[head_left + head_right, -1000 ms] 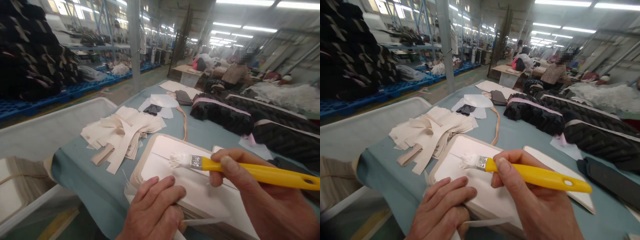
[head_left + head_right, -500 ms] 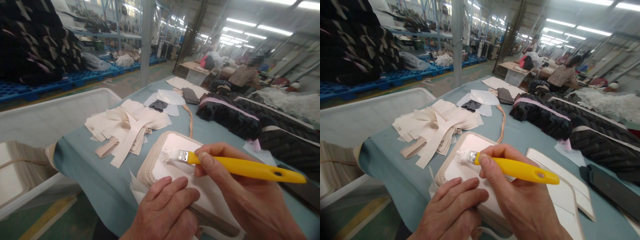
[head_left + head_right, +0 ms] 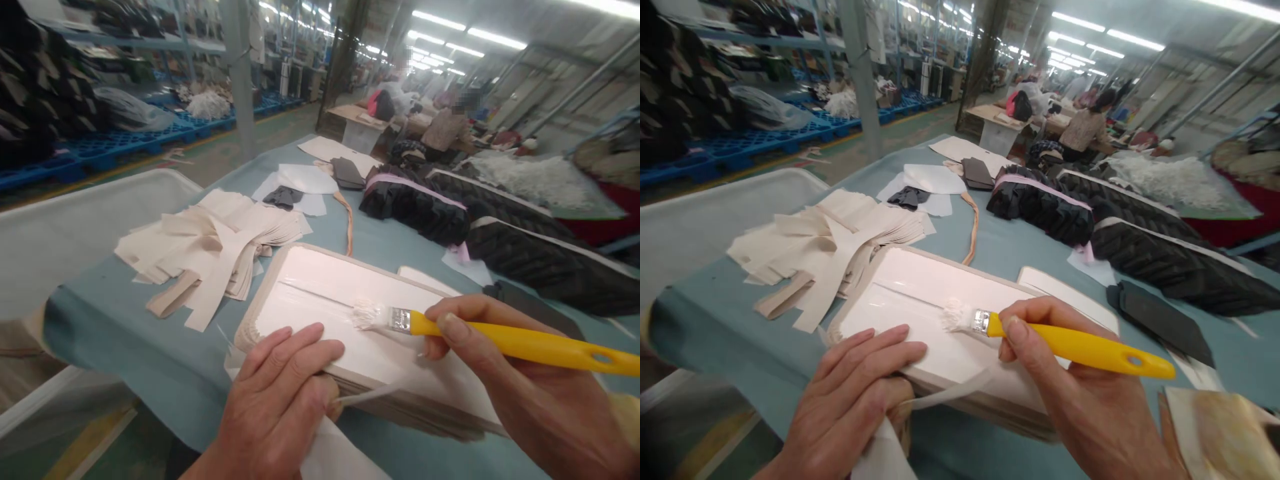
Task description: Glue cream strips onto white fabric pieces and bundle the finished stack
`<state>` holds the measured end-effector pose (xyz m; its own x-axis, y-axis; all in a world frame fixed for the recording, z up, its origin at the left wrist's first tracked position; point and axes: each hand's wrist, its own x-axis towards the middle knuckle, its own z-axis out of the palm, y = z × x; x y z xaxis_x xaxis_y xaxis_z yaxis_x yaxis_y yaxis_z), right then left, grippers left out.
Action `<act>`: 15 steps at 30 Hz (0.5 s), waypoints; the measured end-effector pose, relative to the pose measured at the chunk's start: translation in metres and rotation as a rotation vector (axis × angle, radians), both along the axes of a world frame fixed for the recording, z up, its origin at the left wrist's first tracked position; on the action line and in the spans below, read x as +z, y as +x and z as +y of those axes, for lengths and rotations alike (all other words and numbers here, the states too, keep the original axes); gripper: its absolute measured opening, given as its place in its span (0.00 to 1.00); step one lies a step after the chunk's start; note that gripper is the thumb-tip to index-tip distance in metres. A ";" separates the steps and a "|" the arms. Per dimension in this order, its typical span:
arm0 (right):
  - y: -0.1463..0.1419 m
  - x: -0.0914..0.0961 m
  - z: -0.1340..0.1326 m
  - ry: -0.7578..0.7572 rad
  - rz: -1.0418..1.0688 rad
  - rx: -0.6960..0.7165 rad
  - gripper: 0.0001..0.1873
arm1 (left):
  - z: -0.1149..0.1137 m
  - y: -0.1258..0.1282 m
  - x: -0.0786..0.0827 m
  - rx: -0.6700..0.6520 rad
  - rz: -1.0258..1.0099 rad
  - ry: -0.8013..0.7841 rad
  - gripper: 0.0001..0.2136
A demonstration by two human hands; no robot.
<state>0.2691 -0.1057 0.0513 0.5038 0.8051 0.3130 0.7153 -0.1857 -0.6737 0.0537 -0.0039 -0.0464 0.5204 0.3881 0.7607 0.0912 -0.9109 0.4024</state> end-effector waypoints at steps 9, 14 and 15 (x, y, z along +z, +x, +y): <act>0.034 -0.002 -0.054 0.011 0.104 -0.098 0.20 | 0.002 -0.007 0.013 -0.002 0.127 0.062 0.16; 0.050 -0.004 -0.078 0.011 0.176 -0.144 0.18 | 0.009 -0.008 0.000 0.011 0.093 0.050 0.09; 0.052 -0.005 -0.082 0.015 0.178 -0.155 0.17 | 0.011 -0.009 -0.003 0.026 0.097 0.058 0.08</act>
<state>0.3213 -0.1882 0.0462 0.6691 0.7101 0.2194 0.5488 -0.2731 -0.7901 0.0448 0.0073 -0.0491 0.5832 0.3589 0.7287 0.1511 -0.9294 0.3368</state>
